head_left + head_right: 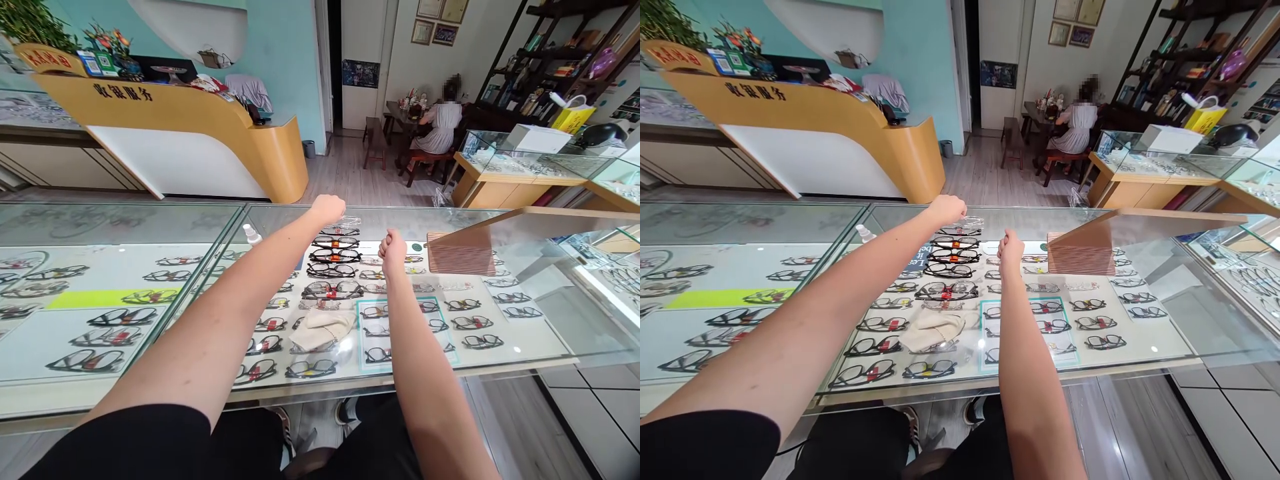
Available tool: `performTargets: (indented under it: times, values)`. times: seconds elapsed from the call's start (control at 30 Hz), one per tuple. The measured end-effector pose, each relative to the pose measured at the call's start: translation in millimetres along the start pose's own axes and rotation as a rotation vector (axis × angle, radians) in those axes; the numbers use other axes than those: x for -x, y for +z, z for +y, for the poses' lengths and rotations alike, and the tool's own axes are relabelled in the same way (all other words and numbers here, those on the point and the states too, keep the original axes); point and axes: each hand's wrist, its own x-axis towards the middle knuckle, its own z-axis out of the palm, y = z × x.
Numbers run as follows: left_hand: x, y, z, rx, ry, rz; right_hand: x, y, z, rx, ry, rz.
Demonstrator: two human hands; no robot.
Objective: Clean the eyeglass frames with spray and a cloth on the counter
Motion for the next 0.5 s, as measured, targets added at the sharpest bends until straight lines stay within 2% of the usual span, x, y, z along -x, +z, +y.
performTargets:
  times: [0.13,0.23,0.3,0.37,0.43,0.5]
  values:
    - [15.0,-14.1,-1.0,0.001,0.008,0.034,1.6,2.7,-1.0,-0.005,-0.001,0.018]
    - [58.7,-27.3,-10.3,0.049,0.029,0.144,1.3,3.4,-1.6,-0.012,0.002,0.031]
    - [109.3,-34.9,-21.0,0.18,0.069,0.278,2.1,3.9,-2.7,-0.017,0.006,0.043]
    - [174.0,-40.6,-33.7,0.374,0.095,0.381,5.2,5.2,-4.6,-0.024,0.01,0.059]
    - [245.1,-43.3,-47.3,0.523,0.054,0.465,10.7,7.2,-7.1,-0.027,0.021,0.066]
    - [315.1,-40.8,-62.4,0.623,-0.05,0.575,16.4,8.8,-9.1,-0.023,0.036,0.069]
